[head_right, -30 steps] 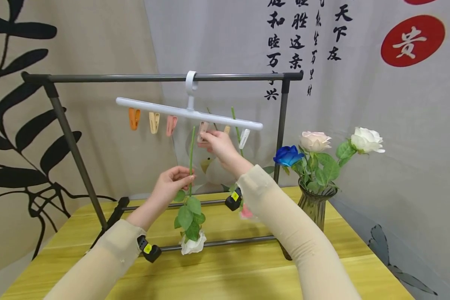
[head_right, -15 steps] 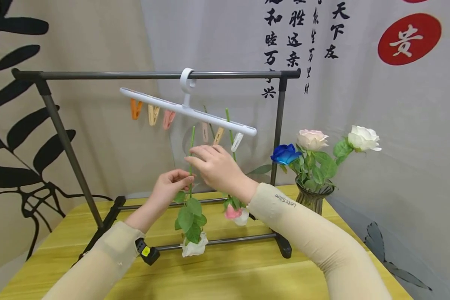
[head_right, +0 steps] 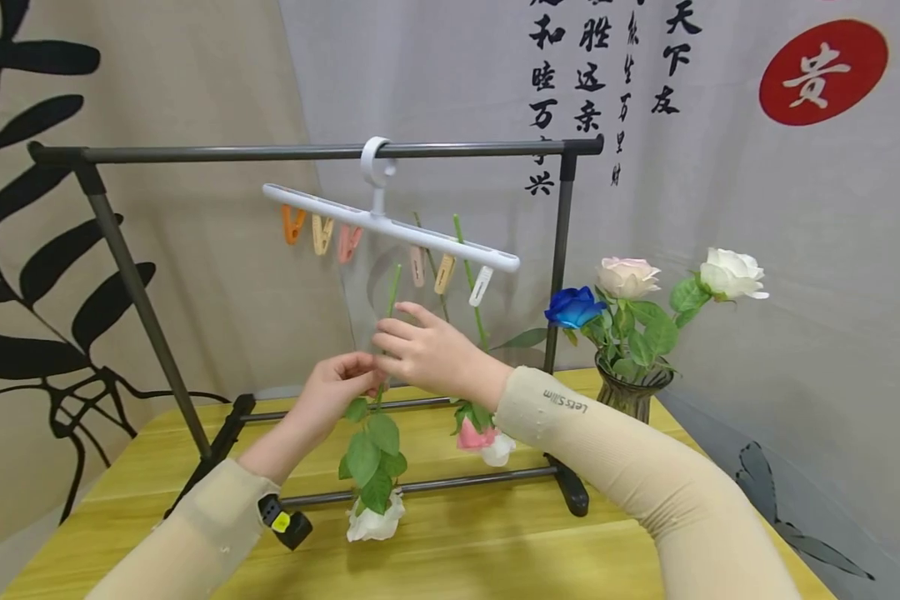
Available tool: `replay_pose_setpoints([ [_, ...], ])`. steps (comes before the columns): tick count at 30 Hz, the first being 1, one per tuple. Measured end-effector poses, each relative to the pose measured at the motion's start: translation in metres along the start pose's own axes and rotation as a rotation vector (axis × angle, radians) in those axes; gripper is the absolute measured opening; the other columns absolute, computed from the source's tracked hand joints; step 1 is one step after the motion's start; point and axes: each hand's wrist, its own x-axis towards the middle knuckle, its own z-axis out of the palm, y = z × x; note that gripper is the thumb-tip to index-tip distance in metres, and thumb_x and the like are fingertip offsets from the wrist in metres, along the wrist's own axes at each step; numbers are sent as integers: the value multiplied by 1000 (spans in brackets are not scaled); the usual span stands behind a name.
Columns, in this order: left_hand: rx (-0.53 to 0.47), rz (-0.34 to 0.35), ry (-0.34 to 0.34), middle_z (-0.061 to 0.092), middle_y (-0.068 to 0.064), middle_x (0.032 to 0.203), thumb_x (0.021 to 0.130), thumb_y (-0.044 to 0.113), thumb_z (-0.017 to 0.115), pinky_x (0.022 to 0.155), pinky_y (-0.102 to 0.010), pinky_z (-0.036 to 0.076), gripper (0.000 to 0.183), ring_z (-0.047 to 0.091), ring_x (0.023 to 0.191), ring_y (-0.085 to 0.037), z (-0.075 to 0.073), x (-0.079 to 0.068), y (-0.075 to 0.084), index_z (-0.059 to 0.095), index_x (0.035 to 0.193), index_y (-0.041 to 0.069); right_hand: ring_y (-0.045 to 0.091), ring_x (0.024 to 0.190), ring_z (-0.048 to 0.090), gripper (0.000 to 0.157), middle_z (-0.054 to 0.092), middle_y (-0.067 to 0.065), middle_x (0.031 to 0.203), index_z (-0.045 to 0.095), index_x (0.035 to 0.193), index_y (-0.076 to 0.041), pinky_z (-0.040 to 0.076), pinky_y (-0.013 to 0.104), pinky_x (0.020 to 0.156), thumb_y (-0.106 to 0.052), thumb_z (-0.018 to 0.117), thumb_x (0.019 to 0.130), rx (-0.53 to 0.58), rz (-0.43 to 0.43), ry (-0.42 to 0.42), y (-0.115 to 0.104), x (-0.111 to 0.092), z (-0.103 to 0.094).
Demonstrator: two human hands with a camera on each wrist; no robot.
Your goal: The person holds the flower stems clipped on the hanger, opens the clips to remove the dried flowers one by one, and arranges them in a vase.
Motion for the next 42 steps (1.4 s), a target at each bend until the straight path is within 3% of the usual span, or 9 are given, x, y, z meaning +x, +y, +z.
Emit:
replay_pose_setpoints([
  [5, -15, 1, -32, 69, -4, 87, 93, 15, 67, 72, -33, 53, 18, 62, 76, -18, 4, -4, 1, 69, 103, 1, 19, 105, 60, 10, 67, -1, 101, 72, 95, -17, 41, 42, 101, -21, 74, 86, 33, -42, 64, 0, -4, -1],
  [12, -21, -16, -92, 69, -5, 96, 93, 21, 67, 78, -41, 53, 25, 62, 83, -20, 3, -7, 8, 68, 111, 2, 19, 97, 62, 7, 67, 0, 97, 73, 93, -15, 45, 39, 98, -12, 73, 87, 64, -56, 123, 4, -14, -13],
  [16, -43, -34, -53, 67, -3, 104, 95, 27, 64, 83, -38, 50, 34, 61, 94, -20, -5, -5, 16, 65, 117, 1, 20, 94, 63, 11, 68, 3, 97, 75, 94, -13, 47, 39, 95, -6, 69, 89, 83, -12, 147, 7, -26, -31],
  [21, -91, -67, 5, 66, 0, 107, 98, 28, 61, 84, -37, 50, 31, 60, 97, -21, -16, -3, 18, 65, 115, 2, 25, 85, 65, 14, 70, 7, 92, 74, 92, -8, 52, 42, 84, -3, 62, 92, 142, 107, 273, 8, -49, -59],
  [26, -90, -103, 3, 66, -2, 108, 98, 28, 61, 80, -34, 51, 28, 60, 96, -21, -18, -2, 9, 67, 112, 5, 31, 80, 65, 18, 70, 11, 88, 74, 88, -2, 52, 44, 75, -10, 59, 96, 214, 339, 385, 11, -75, -89],
  [31, -112, -95, 0, 66, -4, 104, 97, 24, 62, 75, -31, 51, 25, 59, 94, -22, -14, -2, 4, 67, 110, 2, 32, 81, 63, 30, 70, 14, 88, 73, 89, 2, 47, 28, 82, -24, 61, 98, 274, 640, 427, 17, -106, -110],
  [35, -101, -85, -12, 67, -4, 104, 97, 26, 61, 77, -35, 51, 29, 59, 93, -20, -8, -1, 3, 66, 111, 1, 12, 86, 62, 7, 69, 17, 88, 72, 91, 5, 44, 15, 84, -1, 70, 88, 295, 877, 406, 20, -132, -120],
  [38, -94, -93, -33, 66, -5, 109, 97, 32, 61, 81, -39, 49, 31, 59, 94, -20, -5, 1, 2, 67, 110, 4, -5, 87, 58, 16, 69, 13, 90, 71, 93, 6, 45, 11, 78, 13, 72, 79, 314, 1089, 356, 21, -150, -126],
  [42, -104, -95, -50, 65, -11, 113, 98, 31, 60, 81, -37, 48, 31, 59, 95, -21, -2, 1, 0, 67, 109, 3, -7, 77, 57, 12, 67, -9, 88, 70, 99, 4, 44, 9, 66, -1, 70, 88, 367, 1383, 281, 20, -173, -129],
])
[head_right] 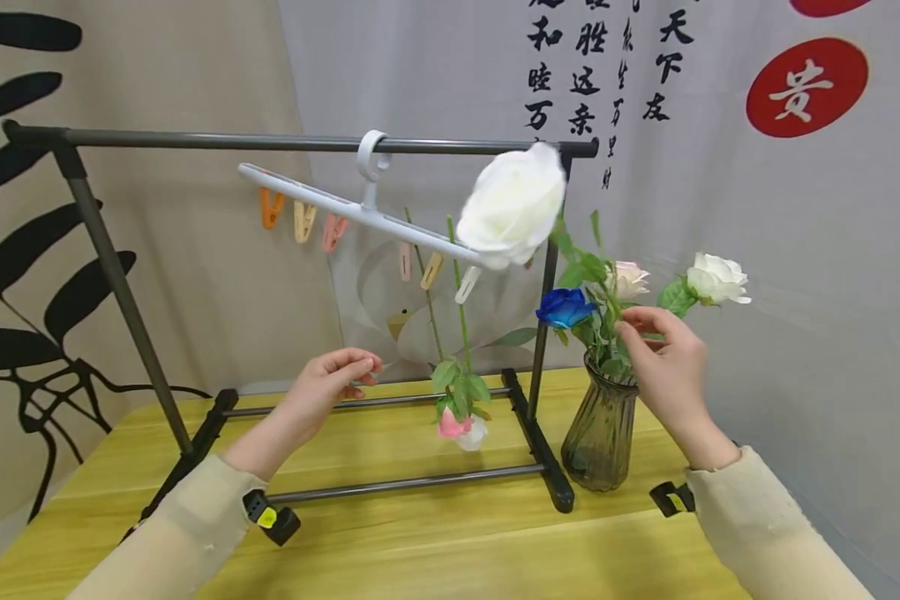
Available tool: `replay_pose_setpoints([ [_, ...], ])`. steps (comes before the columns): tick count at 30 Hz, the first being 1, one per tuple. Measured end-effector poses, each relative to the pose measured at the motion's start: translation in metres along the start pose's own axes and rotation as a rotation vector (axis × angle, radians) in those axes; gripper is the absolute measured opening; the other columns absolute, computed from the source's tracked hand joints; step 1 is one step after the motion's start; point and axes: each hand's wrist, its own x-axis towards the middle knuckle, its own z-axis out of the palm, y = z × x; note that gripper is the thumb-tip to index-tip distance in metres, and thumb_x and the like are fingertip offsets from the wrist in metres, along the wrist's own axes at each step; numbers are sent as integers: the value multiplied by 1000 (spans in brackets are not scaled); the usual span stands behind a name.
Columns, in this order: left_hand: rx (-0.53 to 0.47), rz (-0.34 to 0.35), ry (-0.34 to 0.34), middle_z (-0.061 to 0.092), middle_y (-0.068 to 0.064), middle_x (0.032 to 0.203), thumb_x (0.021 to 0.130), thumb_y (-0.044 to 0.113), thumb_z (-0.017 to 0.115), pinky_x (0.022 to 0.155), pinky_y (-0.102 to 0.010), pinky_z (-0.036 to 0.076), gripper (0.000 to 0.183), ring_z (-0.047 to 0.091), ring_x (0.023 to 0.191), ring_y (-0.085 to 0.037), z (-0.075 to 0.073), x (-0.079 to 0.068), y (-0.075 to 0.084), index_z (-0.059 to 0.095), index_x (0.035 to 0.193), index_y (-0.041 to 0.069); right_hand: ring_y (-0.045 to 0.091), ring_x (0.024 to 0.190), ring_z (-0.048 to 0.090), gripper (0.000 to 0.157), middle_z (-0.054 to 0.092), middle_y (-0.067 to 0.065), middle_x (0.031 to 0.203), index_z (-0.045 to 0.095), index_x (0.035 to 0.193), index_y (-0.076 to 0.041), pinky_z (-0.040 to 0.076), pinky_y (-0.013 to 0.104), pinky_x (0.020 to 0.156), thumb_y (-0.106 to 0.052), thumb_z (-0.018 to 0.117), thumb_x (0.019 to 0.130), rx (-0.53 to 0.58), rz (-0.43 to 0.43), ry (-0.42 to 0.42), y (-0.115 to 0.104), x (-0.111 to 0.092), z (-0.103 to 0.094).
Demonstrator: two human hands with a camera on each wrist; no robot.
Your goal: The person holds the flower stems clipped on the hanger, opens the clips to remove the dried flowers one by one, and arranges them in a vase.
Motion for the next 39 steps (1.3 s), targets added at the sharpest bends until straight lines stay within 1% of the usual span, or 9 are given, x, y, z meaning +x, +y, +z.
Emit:
replay_pose_setpoints([
  [4, 3, -16, -1, 66, -10, 111, 98, 29, 60, 81, -36, 49, 31, 59, 95, -25, 3, 0, -2, 66, 109, 1, -1, 71, 59, 21, 62, -19, 85, 66, 106, 6, 47, 10, 60, -10, 67, 92, 49, 217, -32, 21, -5, -6],
  [8, 5, -42, -1, 67, -3, 104, 97, 28, 61, 79, -35, 49, 27, 59, 95, -26, 6, 0, -6, 68, 106, 3, 2, 70, 60, 27, 60, -17, 84, 63, 110, 6, 51, 13, 61, -16, 64, 94, 30, 318, -67, 37, -12, -10],
  [12, 1, -59, -9, 67, -1, 102, 97, 28, 61, 79, -36, 48, 30, 57, 98, -32, 8, 0, -10, 66, 107, 0, -5, 66, 56, 30, 59, -19, 80, 67, 106, 3, 47, 12, 58, -24, 65, 94, -126, 288, -81, 48, -20, -12],
  [17, 4, -65, -16, 67, -3, 102, 98, 27, 60, 79, -35, 48, 30, 58, 97, -30, 11, -3, -14, 66, 108, -1, -13, 64, 46, 32, 69, 8, 81, 72, 99, 1, 39, 16, 55, -30, 65, 94, -283, 232, -91, 55, -27, -12],
  [21, 15, -67, -12, 67, -2, 100, 98, 26, 60, 78, -34, 49, 25, 60, 89, -20, 11, -3, -16, 67, 105, 3, -2, 66, 51, 33, 69, 18, 88, 73, 96, 1, 40, 23, 58, -31, 63, 95, -347, 206, -120, 60, -31, -12],
  [25, 19, -69, -19, 67, -2, 100, 98, 26, 60, 78, -34, 48, 23, 60, 89, -21, 12, -1, -18, 68, 103, 5, 23, 77, 57, 36, 66, 21, 100, 74, 94, 4, 40, 35, 64, -31, 61, 95, -346, 223, -143, 64, -32, -14],
  [28, 17, -65, -28, 67, -2, 99, 98, 26, 60, 78, -34, 48, 23, 60, 90, -23, 13, 0, -18, 68, 103, 5, 31, 84, 57, 38, 63, 23, 108, 73, 94, 6, 40, 39, 67, -30, 61, 96, -332, 232, -157, 65, -31, -17],
  [35, 8, -48, -43, 68, -1, 98, 98, 24, 60, 78, -37, 48, 22, 60, 88, -20, 17, 2, -20, 68, 101, 4, 32, 84, 57, 35, 63, 22, 106, 73, 90, 5, 41, 41, 67, -28, 63, 94, -349, 204, -175, 67, -31, -20],
  [39, -1, -55, -47, 68, -1, 99, 98, 24, 60, 78, -38, 48, 20, 60, 92, -26, 18, 1, -22, 69, 100, 6, 16, 80, 54, 33, 64, 19, 102, 74, 92, 3, 39, 37, 68, -29, 63, 93, -357, 193, -171, 67, -31, -21],
])
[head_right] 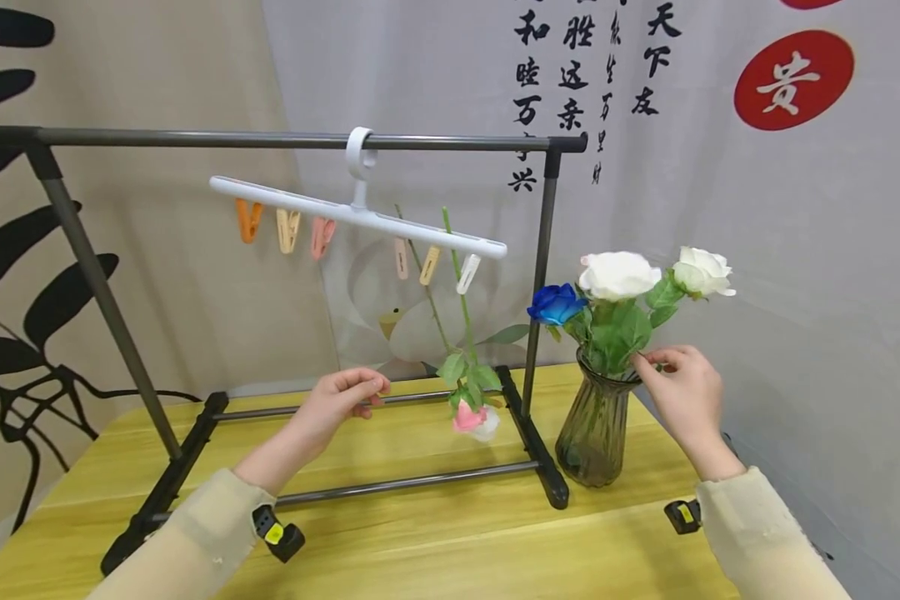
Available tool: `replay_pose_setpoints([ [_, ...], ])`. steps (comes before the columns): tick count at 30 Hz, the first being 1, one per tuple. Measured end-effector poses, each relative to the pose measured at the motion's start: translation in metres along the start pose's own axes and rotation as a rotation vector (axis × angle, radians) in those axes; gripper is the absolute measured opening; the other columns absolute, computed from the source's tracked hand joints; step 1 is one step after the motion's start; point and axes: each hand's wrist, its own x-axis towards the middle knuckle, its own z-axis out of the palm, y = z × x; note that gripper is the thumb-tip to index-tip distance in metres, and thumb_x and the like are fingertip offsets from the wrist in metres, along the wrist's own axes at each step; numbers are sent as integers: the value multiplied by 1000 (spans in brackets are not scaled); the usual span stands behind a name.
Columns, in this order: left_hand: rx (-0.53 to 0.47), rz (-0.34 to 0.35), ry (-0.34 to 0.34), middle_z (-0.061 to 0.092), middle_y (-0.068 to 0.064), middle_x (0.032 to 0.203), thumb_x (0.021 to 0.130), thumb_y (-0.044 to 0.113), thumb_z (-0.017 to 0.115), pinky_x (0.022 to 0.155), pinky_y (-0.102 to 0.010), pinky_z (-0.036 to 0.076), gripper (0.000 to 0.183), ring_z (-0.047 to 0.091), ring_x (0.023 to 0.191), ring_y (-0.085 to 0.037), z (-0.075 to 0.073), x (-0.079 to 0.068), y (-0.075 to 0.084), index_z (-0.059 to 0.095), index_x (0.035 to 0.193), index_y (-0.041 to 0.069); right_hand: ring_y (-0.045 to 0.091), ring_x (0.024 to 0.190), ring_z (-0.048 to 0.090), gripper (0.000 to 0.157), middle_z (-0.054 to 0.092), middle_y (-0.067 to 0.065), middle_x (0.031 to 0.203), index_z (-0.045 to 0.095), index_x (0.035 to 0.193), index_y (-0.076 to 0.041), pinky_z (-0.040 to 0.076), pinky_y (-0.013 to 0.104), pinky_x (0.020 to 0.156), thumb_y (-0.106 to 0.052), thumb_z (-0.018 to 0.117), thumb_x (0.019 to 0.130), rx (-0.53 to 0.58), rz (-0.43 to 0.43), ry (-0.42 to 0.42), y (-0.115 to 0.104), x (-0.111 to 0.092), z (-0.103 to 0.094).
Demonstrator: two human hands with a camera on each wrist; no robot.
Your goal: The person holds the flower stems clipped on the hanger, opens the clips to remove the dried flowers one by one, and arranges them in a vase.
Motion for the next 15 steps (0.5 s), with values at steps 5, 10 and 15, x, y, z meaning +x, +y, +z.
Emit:
replay_pose_setpoints([
  [5, 3, -10, -1, 68, -1, 100, 98, 24, 60, 78, -37, 48, 21, 60, 91, -25, 1, -1, -4, 68, 101, 5, -7, 77, 43, 33, 66, 18, 103, 74, 94, 2, 36, 32, 68, -29, 62, 93, 21, 6, 24, -4, 1, -1],
  [10, 6, -15, 0, 68, -1, 100, 98, 25, 60, 78, -36, 48, 25, 60, 88, -19, 1, -1, -6, 67, 103, 2, -11, 75, 43, 29, 66, 9, 98, 75, 90, 1, 36, 26, 64, -25, 61, 94, 68, -1, 68, -13, 3, -4],
  [15, 6, -13, 2, 67, -8, 104, 98, 25, 60, 79, -39, 48, 26, 60, 87, -19, 2, -1, -4, 67, 104, 1, -9, 74, 47, 25, 57, -20, 90, 76, 86, -1, 38, 13, 60, -23, 64, 92, 122, -4, 130, -28, 3, -7],
])
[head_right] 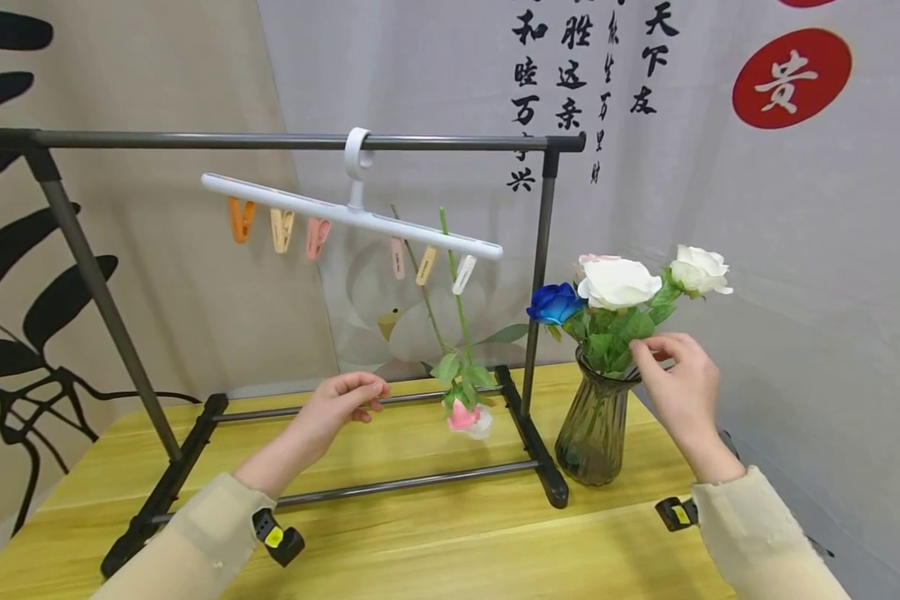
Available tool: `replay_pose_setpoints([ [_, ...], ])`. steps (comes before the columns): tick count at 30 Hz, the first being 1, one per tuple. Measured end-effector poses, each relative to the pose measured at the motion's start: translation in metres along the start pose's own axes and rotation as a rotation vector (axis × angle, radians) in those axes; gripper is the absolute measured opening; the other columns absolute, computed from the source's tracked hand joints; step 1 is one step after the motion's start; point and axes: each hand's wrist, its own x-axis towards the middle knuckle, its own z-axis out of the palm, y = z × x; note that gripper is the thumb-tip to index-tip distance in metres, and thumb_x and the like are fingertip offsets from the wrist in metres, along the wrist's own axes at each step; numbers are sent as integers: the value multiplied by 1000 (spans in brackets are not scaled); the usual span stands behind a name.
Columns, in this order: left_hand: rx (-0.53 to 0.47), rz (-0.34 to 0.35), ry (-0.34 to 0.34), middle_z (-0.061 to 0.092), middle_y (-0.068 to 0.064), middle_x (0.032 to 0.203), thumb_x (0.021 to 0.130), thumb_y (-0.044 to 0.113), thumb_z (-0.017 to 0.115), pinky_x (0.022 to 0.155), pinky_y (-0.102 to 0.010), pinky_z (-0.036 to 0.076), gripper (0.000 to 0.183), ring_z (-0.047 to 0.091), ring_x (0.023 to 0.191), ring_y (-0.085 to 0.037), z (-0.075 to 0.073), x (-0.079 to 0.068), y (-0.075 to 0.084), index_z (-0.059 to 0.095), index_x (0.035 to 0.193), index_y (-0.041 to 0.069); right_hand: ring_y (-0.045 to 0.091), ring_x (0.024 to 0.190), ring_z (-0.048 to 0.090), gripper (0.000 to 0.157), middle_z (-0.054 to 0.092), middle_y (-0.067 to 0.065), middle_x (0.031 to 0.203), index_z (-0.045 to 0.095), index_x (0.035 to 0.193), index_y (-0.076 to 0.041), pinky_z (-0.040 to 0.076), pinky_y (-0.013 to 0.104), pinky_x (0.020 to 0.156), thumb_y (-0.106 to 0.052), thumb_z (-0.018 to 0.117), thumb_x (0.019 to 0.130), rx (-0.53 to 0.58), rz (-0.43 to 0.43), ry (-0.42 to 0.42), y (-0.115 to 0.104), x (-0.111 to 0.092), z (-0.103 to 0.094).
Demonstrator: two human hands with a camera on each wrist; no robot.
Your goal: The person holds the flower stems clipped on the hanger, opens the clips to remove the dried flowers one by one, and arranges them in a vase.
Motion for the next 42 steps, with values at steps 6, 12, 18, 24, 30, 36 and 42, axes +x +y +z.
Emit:
replay_pose_setpoints([
  [6, -7, 8, 6, 68, -4, 100, 97, 25, 61, 79, -40, 49, 21, 60, 88, -23, -1, 0, 3, 69, 101, 5, -6, 74, 49, 21, 62, -6, 89, 74, 83, -1, 38, 11, 62, -21, 71, 89, 7, -74, 23, -18, 2, 0],
  [12, -11, 10, -3, 68, -2, 100, 97, 25, 61, 76, -36, 49, 23, 60, 87, -21, -1, 0, 0, 69, 102, 4, 19, 64, 45, 37, 56, 10, 75, 59, 67, -5, 33, 32, 59, -32, 77, 83, -124, -118, -8, -11, 16, 9],
  [18, -11, -10, -5, 68, -2, 100, 97, 24, 60, 78, -38, 49, 23, 60, 91, -27, 2, 1, -4, 68, 102, 3, 21, 56, 45, 40, 57, 9, 72, 57, 70, -9, 34, 34, 50, -42, 75, 83, -235, -97, -102, 10, 23, 15],
  [24, -11, -1, -10, 68, -4, 101, 97, 25, 61, 77, -36, 48, 21, 58, 98, -37, 3, 1, -6, 68, 99, 5, 21, 54, 48, 32, 59, 8, 68, 60, 68, -10, 33, 33, 46, -34, 71, 87, -260, -95, -110, 22, 26, 15],
  [30, -2, 3, 5, 68, -3, 99, 97, 25, 61, 76, -34, 48, 24, 59, 96, -34, 2, 1, -5, 68, 101, 3, 21, 53, 49, 23, 60, 6, 66, 62, 70, -11, 32, 33, 44, -26, 65, 87, -266, -42, -131, 25, 27, 8],
  [36, 1, -1, 6, 68, -3, 98, 97, 25, 61, 78, -37, 48, 20, 59, 92, -28, 3, 2, -4, 69, 99, 7, 20, 62, 49, 14, 61, 8, 75, 67, 81, -8, 35, 34, 55, -17, 56, 84, -168, -101, -87, 15, 25, 12],
  [42, -6, -22, 2, 68, -6, 100, 97, 25, 62, 77, -36, 48, 22, 59, 92, -28, 4, 1, -7, 68, 102, 5, 17, 65, 47, 15, 60, 8, 77, 73, 83, -5, 33, 32, 60, -18, 65, 84, -87, -161, -67, 8, 17, 19],
])
